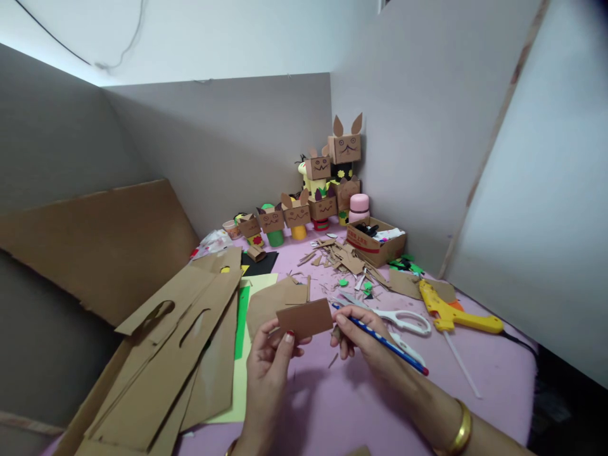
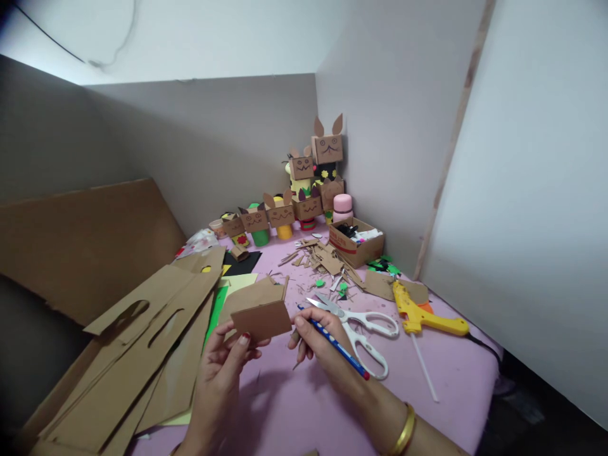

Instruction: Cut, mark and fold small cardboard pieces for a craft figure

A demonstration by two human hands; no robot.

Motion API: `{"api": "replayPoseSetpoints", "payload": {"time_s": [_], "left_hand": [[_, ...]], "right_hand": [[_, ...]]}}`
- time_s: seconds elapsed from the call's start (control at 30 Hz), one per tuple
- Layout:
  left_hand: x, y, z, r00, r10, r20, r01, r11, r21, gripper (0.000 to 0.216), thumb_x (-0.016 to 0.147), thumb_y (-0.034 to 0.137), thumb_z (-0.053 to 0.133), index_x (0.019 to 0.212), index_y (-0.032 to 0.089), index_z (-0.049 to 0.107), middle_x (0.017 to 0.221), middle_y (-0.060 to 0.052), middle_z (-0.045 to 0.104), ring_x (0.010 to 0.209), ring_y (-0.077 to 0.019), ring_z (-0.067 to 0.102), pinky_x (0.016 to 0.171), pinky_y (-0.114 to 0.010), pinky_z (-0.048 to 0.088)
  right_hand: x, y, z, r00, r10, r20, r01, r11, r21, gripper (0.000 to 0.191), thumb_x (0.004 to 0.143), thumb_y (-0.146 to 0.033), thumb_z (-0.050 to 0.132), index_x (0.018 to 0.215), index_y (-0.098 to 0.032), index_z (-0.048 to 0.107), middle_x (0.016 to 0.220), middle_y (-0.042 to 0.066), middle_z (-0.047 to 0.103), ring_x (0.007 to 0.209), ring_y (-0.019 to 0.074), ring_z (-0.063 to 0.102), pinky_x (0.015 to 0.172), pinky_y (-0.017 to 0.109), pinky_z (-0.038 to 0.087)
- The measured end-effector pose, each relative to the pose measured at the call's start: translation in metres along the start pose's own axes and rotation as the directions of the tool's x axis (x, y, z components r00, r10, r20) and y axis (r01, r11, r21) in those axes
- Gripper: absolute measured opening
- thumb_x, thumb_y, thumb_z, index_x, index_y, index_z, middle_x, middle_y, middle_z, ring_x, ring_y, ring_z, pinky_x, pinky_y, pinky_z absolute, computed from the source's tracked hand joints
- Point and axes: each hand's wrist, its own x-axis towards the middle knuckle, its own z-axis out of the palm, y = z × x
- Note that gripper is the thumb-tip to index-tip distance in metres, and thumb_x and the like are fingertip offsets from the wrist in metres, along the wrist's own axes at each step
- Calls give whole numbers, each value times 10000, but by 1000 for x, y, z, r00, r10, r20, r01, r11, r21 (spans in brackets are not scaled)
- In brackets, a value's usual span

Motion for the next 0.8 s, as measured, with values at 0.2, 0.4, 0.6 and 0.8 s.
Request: {"api": "replayPoseSetpoints", "payload": {"time_s": [0.2, 0.4, 0.6, 0.8], "left_hand": [[0, 2, 0, 999, -11, 42, 9, 1000, 27, 293, 748, 306, 681, 962, 208, 507, 720, 18, 703, 663, -171, 699, 561, -219, 505], [1, 3, -2, 1000, 13, -16, -13, 1000, 17, 283, 724, 301, 701, 912, 206, 512, 648, 39, 675, 621, -168, 700, 537, -206, 482], [1, 7, -1, 999, 18, -35, -17, 1000, 17, 275, 710, 300, 709, 896, 196, 535, 649, 26, 682, 612, -165, 694, 534, -208, 479], [-1, 3, -2, 999, 8, 36, -8, 1000, 6, 275, 780, 333, 652, 999, 225, 526, 715, 31, 671, 659, -163, 698, 556, -213, 490]], "right_hand": [[0, 1, 0, 999, 33, 12, -33, 999, -15, 333, 757, -486, 636, 791, -159, 583, 570, -9, 653, 382, 68, 517, 394, 181, 322], [-2, 0, 0, 999, 34, 15, -34, 999, -35, 327, 762, -483, 629, 805, -161, 595, 579, -6, 658, 391, 70, 516, 404, 186, 327], [-3, 1, -1, 1000, 24, 17, -23, 999, -47, 289, 765, -438, 647, 857, -167, 606, 597, -6, 661, 411, 80, 522, 414, 199, 342], [-5, 1, -1, 1000, -5, -9, 4, 999, -44, 247, 744, -405, 673, 784, -171, 606, 573, -13, 653, 408, 81, 518, 409, 201, 354]]}}
